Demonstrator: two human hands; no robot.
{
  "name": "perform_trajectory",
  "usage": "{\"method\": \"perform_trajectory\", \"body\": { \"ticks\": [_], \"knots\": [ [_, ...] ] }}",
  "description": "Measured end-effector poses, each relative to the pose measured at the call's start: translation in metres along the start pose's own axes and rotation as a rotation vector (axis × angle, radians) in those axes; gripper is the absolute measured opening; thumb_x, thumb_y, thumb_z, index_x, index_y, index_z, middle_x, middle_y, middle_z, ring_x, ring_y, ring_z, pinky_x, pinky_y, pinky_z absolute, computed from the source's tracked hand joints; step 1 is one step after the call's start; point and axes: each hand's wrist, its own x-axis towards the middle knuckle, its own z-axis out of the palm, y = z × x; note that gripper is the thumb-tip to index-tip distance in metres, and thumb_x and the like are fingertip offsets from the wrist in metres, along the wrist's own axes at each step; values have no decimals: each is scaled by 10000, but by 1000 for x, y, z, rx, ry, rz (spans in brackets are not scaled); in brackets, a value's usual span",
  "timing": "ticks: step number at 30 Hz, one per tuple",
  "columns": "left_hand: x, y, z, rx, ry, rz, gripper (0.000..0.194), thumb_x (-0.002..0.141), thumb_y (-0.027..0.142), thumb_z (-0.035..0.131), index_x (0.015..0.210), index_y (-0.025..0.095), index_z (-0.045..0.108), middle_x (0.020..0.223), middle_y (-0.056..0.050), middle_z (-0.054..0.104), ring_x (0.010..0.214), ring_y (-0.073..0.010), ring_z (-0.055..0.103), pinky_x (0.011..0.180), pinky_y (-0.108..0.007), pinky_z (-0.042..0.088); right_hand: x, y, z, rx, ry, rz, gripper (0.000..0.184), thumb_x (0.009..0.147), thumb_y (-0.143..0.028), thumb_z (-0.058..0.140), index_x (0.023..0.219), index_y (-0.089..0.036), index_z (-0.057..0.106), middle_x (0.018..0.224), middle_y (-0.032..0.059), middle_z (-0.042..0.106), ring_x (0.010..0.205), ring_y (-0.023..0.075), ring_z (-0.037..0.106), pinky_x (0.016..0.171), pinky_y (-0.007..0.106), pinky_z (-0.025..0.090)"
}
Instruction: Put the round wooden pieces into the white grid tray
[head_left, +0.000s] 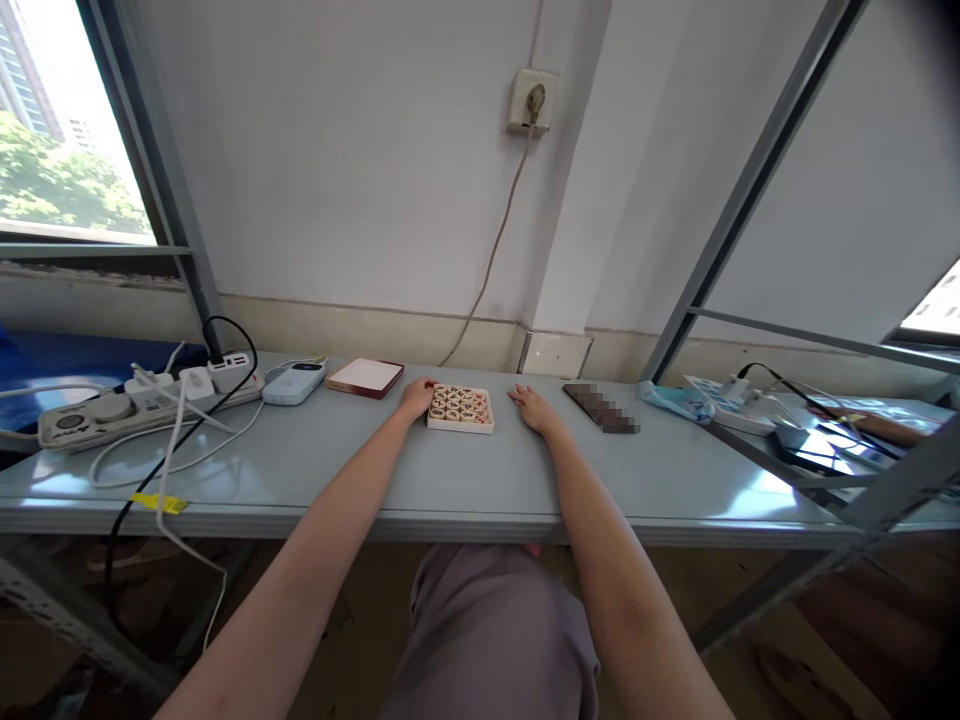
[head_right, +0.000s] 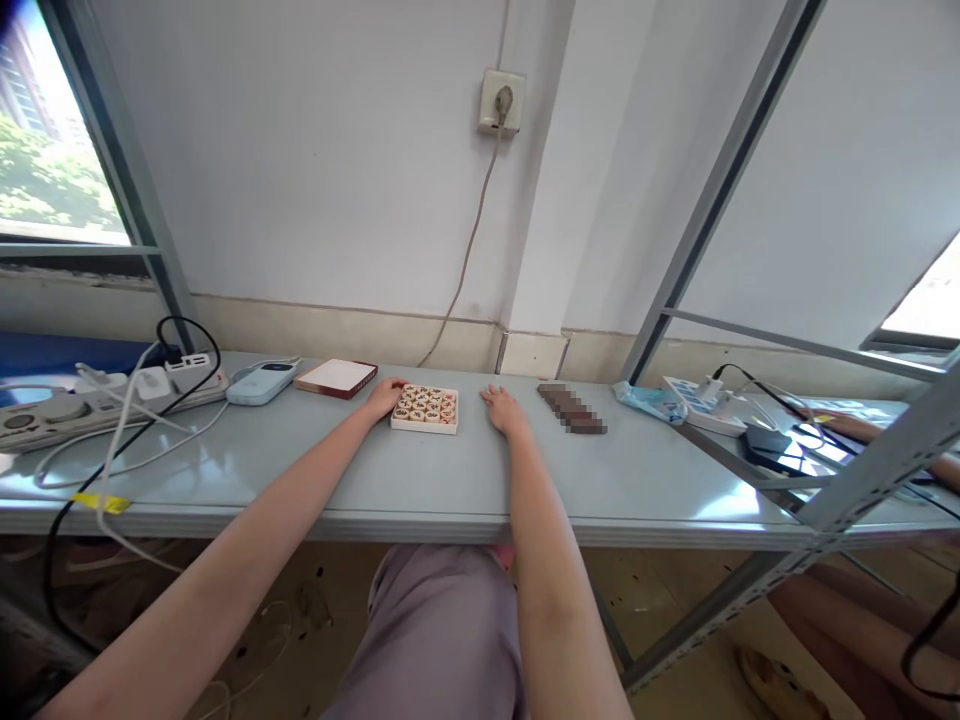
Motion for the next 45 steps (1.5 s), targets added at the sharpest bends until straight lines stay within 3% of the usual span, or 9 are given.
{"method": "perform_trajectory", "body": {
  "ticks": [7, 19, 21, 23, 26, 28, 32, 39, 45],
  "knots": [
    [2, -3, 1, -71, -18, -6, 289, 768, 180, 433, 946, 154, 659, 1050, -74, 666, 959, -172, 596, 824, -244, 426, -7, 8, -6, -29, 81, 170, 434, 893, -211, 309, 1281, -155, 495, 1436, 99, 307, 1287, 246, 323, 1041, 361, 272],
    [6, -6, -1, -201, -165, 62, 312, 721, 161, 488, 974, 113, 664, 1051, -90, 666, 952, -171, 599, 858, -255, 432, -23, 18, -16, -96, 205, 375, 426, 849, -130, 346, 1193, -226, 579, 1367, 120, 405, 1233, 298, 382, 938, 467, 374],
    [7, -7, 0, -167, -163, 72, 315, 723, 182, 487, 976, 123, 665, 1052, -80, 667, 962, -176, 595, 863, -261, 429, -24, 8, -18, -159, 254, 277, 415, 840, -139, 378, 1203, -211, 565, 1363, 125, 407, 1264, 300, 325, 949, 499, 352],
    [7, -7, 1, -143, -165, 89, 320, 724, 202, 483, 975, 133, 669, 1045, -68, 670, 970, -180, 591, 872, -267, 424, -24, -10, -20, -146, 284, 65, 452, 825, -147, 416, 1260, -233, 505, 1394, 91, 373, 1276, 272, 304, 981, 502, 319],
    [5, -7, 1, -132, -224, 132, 317, 710, 230, 510, 967, 152, 679, 1033, -54, 676, 983, -192, 583, 896, -280, 411, -22, -43, -19, 30, 254, -235, 482, 832, -160, 407, 1305, -243, 451, 1378, 40, 409, 1236, 200, 368, 1008, 394, 331],
    [3, -5, 0, -116, -263, 158, 309, 696, 248, 533, 953, 171, 687, 1032, -42, 678, 1003, -201, 573, 919, -293, 396, -19, -59, -17, 126, 193, -337, 459, 836, -152, 378, 1274, -228, 495, 1330, 22, 473, 1200, 177, 418, 1008, 340, 338],
    [0, -1, -3, -90, -276, 167, 318, 696, 270, 533, 960, 181, 687, 1035, -34, 677, 1024, -209, 563, 945, -313, 378, -16, -66, -16, 257, 18, -305, 436, 826, -121, 340, 1165, -196, 603, 1187, 28, 599, 1059, 175, 548, 942, 303, 398],
    [-5, 3, -4, -57, -270, 165, 322, 716, 283, 517, 972, 180, 682, 1061, -38, 667, 1053, -215, 549, 953, -324, 375, -20, -53, -29, 430, -119, -305, 449, 784, -96, 420, 1183, -213, 588, 1219, 1, 574, 1069, 175, 548, 943, 298, 406],
    [-7, 4, -5, -46, -270, 177, 326, 720, 294, 511, 974, 188, 685, 1062, -38, 667, 1062, -221, 544, 955, -333, 374, -23, -54, -29, 447, -42, -285, 362, 723, -104, 547, 1055, -206, 647, 1111, 25, 639, 1002, 179, 581, 908, 301, 426]
  ]
}}
